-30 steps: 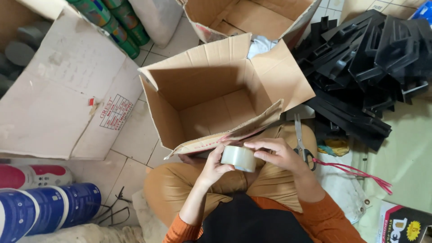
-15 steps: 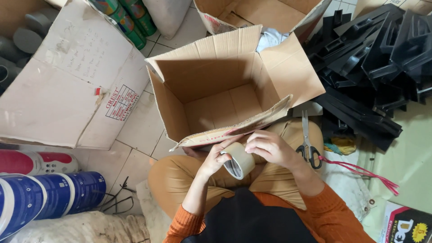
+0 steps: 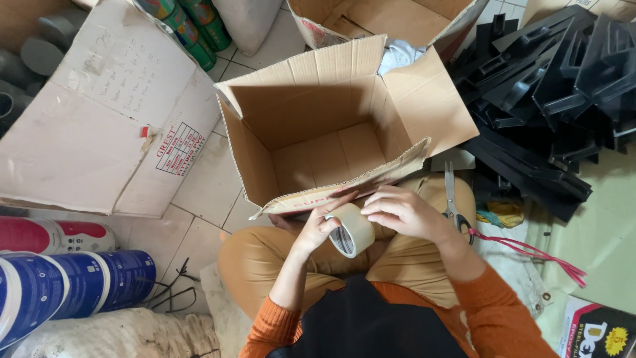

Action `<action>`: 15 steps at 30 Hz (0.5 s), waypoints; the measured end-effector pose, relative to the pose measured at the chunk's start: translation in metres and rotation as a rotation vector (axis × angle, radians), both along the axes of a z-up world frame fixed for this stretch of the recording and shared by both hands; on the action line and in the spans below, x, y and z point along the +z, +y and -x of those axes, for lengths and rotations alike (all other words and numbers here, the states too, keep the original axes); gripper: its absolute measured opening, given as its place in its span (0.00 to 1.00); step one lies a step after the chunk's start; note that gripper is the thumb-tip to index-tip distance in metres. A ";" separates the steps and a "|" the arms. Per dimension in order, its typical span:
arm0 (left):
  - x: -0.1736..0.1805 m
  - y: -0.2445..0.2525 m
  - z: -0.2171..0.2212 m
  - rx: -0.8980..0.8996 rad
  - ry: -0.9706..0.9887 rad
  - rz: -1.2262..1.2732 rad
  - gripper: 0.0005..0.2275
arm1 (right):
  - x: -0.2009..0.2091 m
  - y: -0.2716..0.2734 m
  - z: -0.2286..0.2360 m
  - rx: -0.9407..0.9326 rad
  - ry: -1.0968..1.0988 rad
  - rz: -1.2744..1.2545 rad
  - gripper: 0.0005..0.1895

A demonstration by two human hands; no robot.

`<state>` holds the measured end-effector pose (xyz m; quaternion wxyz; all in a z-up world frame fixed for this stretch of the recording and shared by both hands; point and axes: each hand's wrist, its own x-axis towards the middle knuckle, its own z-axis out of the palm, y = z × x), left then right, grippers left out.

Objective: The person wipes the inside of a cardboard box with a cloth, then folds the flaps. They apply clear packing tape to the box seams using a tape roll and scissors, cutting the tape to seal the box.

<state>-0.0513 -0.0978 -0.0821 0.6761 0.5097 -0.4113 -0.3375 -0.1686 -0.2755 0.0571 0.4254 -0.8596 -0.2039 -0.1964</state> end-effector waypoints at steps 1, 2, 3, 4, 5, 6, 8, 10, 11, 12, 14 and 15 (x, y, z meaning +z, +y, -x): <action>0.008 0.000 -0.001 -0.002 -0.001 0.000 0.36 | 0.005 -0.001 -0.001 -0.002 -0.001 0.000 0.02; 0.016 0.000 -0.003 -0.007 -0.040 0.005 0.36 | 0.010 -0.002 -0.002 0.018 -0.016 0.033 0.01; 0.024 0.000 -0.005 -0.011 -0.080 0.010 0.37 | 0.015 -0.003 -0.003 0.038 -0.031 0.065 0.01; 0.050 0.000 -0.005 -0.008 -0.083 0.013 0.37 | 0.027 -0.004 -0.003 0.041 -0.034 0.068 0.01; 0.076 0.001 -0.004 -0.013 -0.156 0.024 0.36 | 0.040 -0.005 -0.003 0.068 -0.077 0.103 0.02; 0.102 0.003 -0.004 -0.015 -0.228 0.033 0.36 | 0.053 -0.006 -0.004 0.099 -0.120 0.136 0.03; 0.144 0.003 -0.014 0.035 -0.333 0.009 0.37 | 0.072 -0.008 -0.007 0.078 -0.178 0.190 0.03; 0.167 -0.002 -0.031 0.086 -0.440 -0.016 0.37 | 0.085 -0.011 -0.016 0.057 -0.241 0.243 0.04; 0.168 -0.007 -0.043 0.128 -0.479 -0.018 0.35 | 0.088 -0.012 -0.023 -0.020 -0.282 0.341 0.03; 0.171 -0.014 -0.056 0.169 -0.522 -0.016 0.33 | 0.092 -0.014 -0.031 -0.101 -0.330 0.440 0.02; 0.157 -0.018 -0.071 0.214 -0.531 -0.032 0.30 | 0.065 -0.024 -0.063 -0.148 -0.380 0.551 0.02; 0.151 -0.021 -0.080 0.251 -0.528 -0.053 0.27 | 0.051 -0.030 -0.079 -0.201 -0.419 0.656 0.03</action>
